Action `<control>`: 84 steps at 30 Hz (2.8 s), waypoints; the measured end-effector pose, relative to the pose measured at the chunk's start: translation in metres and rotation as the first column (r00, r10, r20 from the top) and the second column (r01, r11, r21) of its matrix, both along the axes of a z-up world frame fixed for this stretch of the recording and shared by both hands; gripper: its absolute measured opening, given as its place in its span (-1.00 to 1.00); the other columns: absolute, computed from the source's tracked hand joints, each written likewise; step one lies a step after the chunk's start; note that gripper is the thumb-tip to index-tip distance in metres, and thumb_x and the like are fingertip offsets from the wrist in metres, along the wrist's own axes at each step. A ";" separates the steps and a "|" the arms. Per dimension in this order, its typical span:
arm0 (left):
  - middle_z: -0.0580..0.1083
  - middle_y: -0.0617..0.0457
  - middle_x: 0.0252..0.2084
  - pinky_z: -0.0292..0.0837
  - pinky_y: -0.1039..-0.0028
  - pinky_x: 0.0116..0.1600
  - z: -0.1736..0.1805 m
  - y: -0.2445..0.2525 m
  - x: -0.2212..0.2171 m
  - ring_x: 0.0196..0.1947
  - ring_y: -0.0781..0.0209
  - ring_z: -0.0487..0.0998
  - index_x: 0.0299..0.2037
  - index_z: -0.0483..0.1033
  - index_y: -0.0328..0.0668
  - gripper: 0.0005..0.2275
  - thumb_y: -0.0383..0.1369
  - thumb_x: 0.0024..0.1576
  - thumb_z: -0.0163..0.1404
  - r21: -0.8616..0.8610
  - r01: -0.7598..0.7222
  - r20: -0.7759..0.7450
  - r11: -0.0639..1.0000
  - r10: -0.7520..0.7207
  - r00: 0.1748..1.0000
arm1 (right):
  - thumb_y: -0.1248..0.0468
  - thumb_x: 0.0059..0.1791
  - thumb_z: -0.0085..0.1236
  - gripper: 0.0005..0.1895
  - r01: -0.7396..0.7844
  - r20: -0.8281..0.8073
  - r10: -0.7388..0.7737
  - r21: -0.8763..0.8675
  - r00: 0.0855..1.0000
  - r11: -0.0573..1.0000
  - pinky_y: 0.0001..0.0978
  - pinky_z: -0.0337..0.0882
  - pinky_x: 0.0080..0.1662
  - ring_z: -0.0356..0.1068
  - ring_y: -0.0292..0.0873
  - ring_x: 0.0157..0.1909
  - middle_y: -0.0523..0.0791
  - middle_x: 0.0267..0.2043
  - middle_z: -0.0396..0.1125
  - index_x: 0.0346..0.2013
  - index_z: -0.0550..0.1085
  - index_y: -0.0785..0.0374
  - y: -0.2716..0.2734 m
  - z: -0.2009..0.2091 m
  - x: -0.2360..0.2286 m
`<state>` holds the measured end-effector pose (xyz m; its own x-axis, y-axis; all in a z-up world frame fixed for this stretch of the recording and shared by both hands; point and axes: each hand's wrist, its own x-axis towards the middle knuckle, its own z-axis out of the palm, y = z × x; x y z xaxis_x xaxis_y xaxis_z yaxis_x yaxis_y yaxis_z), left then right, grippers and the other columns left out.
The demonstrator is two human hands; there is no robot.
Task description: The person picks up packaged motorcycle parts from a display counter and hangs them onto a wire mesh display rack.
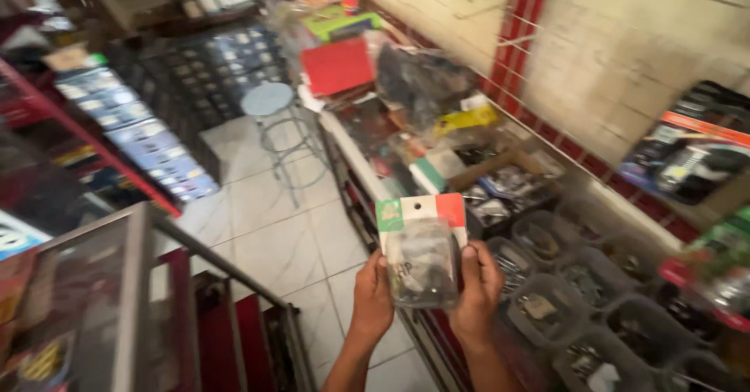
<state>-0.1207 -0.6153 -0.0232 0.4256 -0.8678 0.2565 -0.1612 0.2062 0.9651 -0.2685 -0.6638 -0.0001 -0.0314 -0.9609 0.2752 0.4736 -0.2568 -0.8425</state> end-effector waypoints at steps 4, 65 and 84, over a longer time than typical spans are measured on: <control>0.59 -0.01 -0.25 0.50 0.46 -0.14 -0.005 -0.025 -0.010 -0.28 0.30 0.55 0.07 0.51 -0.38 -0.59 -0.16 0.38 -0.27 -0.011 0.159 -0.094 0.987 -0.160 0.983 | 0.21 0.17 -0.07 -0.75 0.063 0.002 -0.063 0.014 0.998 0.998 -0.55 0.19 -0.31 0.16 -0.44 -0.36 -0.29 -0.38 0.27 -0.21 0.48 0.32 -0.011 -0.001 -0.019; 0.56 0.08 -0.24 0.41 0.63 -0.15 0.147 -0.323 -0.045 -0.25 0.46 0.50 0.21 0.45 -0.43 -0.76 -0.50 0.37 -0.05 -0.509 0.733 -0.017 0.451 -0.857 0.515 | 0.31 0.24 -0.12 -0.73 0.799 -0.356 -0.879 -0.401 0.316 0.449 -0.52 0.11 -0.30 0.06 -0.47 -0.32 -0.30 -0.40 0.22 -0.23 0.44 0.43 -0.156 0.140 -0.031; 0.60 -0.07 -0.33 0.48 0.43 -0.20 0.122 -0.394 -0.096 -0.32 0.21 0.64 -0.10 0.46 -0.31 -0.92 -0.55 0.25 -0.07 -0.309 0.680 0.121 0.665 -0.682 0.722 | 0.06 0.22 -0.22 -0.46 0.799 -0.281 -0.833 -0.257 0.476 0.543 -0.37 0.29 0.24 0.31 -0.21 0.22 -0.04 0.25 0.33 0.37 0.26 0.39 -0.210 0.096 -0.057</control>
<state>-0.2167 -1.0094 0.0986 -0.2494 -0.7891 0.5613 0.1494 0.5414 0.8274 -0.3255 -0.8735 0.0960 -0.6821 -0.5239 0.5102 -0.2889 -0.4479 -0.8462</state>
